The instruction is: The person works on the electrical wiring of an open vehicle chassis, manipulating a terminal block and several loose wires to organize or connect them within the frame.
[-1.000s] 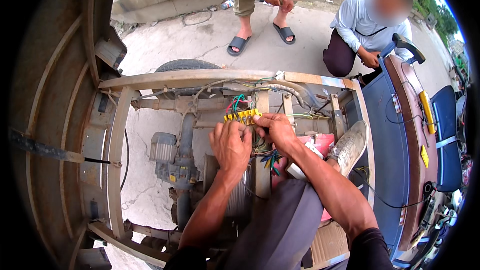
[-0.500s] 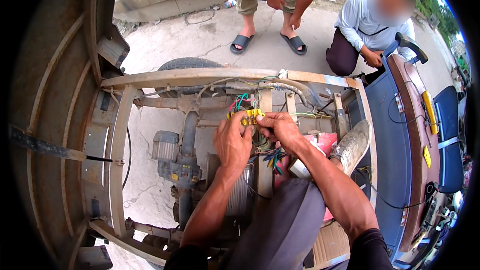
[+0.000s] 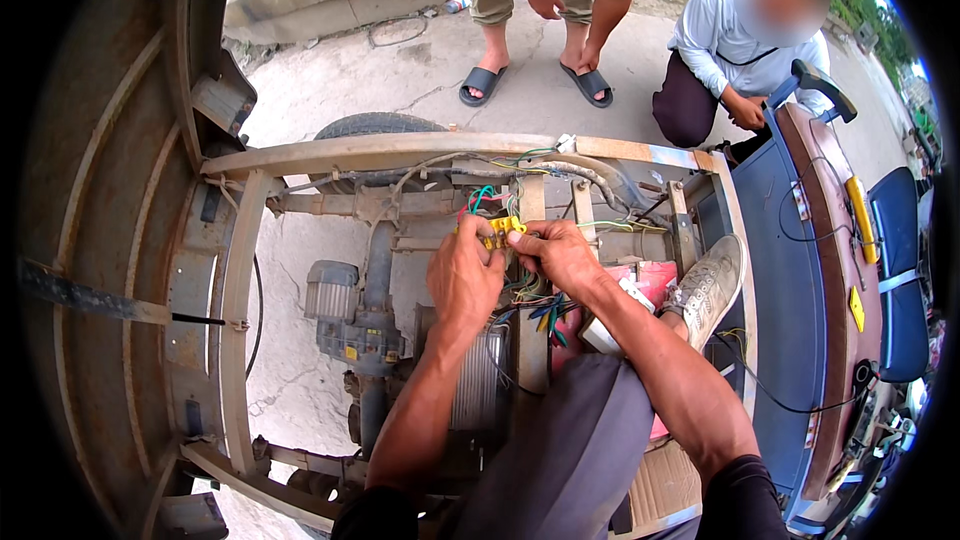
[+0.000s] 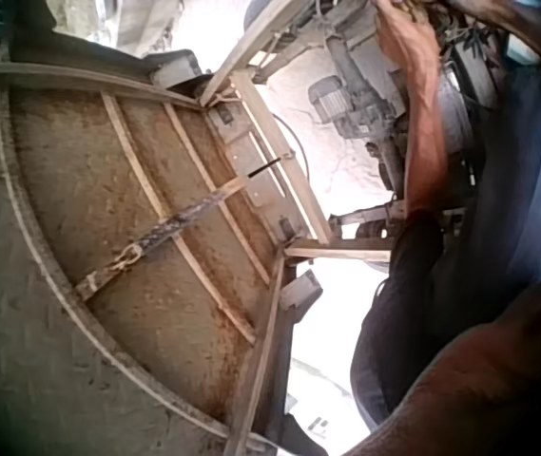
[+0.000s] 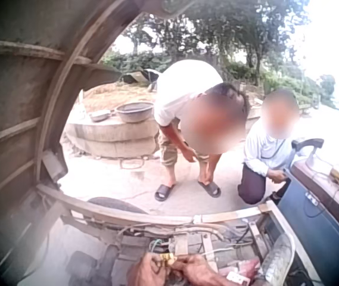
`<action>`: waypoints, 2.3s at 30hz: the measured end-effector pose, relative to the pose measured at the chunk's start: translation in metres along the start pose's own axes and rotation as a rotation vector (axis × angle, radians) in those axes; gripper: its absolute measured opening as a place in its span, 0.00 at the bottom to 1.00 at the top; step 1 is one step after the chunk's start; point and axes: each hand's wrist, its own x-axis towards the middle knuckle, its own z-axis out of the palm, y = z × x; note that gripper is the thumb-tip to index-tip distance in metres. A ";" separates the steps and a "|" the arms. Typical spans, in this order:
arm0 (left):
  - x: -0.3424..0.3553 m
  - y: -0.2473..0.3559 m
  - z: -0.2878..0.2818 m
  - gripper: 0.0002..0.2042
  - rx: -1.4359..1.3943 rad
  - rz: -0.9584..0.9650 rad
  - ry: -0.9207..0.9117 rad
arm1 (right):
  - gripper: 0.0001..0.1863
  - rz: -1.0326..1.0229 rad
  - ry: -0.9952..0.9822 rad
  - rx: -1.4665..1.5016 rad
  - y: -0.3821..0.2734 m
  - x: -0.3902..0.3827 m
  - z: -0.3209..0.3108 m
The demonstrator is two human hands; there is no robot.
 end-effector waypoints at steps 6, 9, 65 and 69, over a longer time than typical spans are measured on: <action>0.004 0.004 -0.005 0.17 -0.015 -0.098 -0.095 | 0.15 -0.072 0.029 -0.073 -0.003 -0.004 0.006; 0.005 0.004 -0.005 0.17 -0.018 -0.114 -0.096 | 0.15 -0.100 0.041 -0.117 -0.008 -0.008 0.007; 0.005 -0.020 0.000 0.13 -0.309 -0.212 -0.126 | 0.14 -0.127 0.062 -0.249 -0.009 -0.007 0.006; 0.007 -0.004 -0.009 0.14 -0.184 -0.155 -0.178 | 0.14 -0.141 0.068 -0.244 0.002 -0.001 0.002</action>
